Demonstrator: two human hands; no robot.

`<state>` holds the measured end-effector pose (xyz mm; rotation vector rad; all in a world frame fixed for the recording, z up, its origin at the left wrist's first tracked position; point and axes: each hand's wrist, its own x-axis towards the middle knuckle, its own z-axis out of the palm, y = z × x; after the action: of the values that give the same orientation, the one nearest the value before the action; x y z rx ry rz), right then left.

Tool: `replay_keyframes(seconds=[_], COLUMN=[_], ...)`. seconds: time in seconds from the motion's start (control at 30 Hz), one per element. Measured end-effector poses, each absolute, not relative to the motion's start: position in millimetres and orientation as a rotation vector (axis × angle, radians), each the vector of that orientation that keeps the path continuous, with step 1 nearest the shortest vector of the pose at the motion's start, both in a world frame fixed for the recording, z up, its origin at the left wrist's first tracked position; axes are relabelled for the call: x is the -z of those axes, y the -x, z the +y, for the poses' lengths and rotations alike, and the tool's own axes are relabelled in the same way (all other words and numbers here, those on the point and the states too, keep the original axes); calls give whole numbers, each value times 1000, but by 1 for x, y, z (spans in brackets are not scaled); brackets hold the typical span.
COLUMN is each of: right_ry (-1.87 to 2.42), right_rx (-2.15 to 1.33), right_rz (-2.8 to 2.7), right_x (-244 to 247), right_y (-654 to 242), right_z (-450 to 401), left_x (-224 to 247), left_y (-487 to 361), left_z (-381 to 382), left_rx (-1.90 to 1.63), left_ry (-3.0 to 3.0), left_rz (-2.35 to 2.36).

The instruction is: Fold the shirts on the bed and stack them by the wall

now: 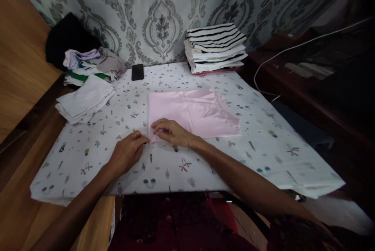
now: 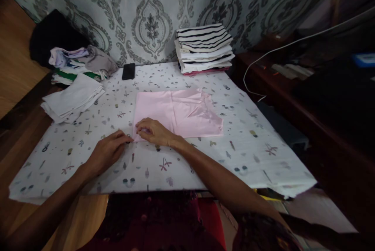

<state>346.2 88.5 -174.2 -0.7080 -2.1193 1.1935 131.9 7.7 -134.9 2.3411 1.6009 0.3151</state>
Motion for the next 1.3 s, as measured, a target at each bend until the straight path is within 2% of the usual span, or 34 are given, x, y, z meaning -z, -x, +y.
replay_keyframes(seconds=[0.13, 0.27, 0.43, 0.57, 0.87, 1.1, 1.3], right_ry=[739, 905, 1145, 1142, 1098, 1095, 1101], right_rx=[-813, -457, -408, -438, -411, -432, -546], right_rz=[-2280, -2441, -2598, -2597, -2555, -2571, -2536], right_x=[166, 165, 168, 167, 172, 168, 164], right_y=[-344, -340, -341, -345, -348, -348, -351], right_z=[89, 91, 88, 87, 88, 88, 85], left_x=[129, 129, 135, 141, 151, 144, 146], left_y=[-125, -120, -137, -148, -141, -141, -136], left_z=[28, 103, 218, 261, 289, 289, 237], left_rx=[-322, -570, -616, -476, -302, -406, -626], left_ry=[-2293, -2174, -2068, -2098, -2176, -2206, -2018], left_rz=[1502, 1524, 1587, 1455, 1469, 1525, 1722])
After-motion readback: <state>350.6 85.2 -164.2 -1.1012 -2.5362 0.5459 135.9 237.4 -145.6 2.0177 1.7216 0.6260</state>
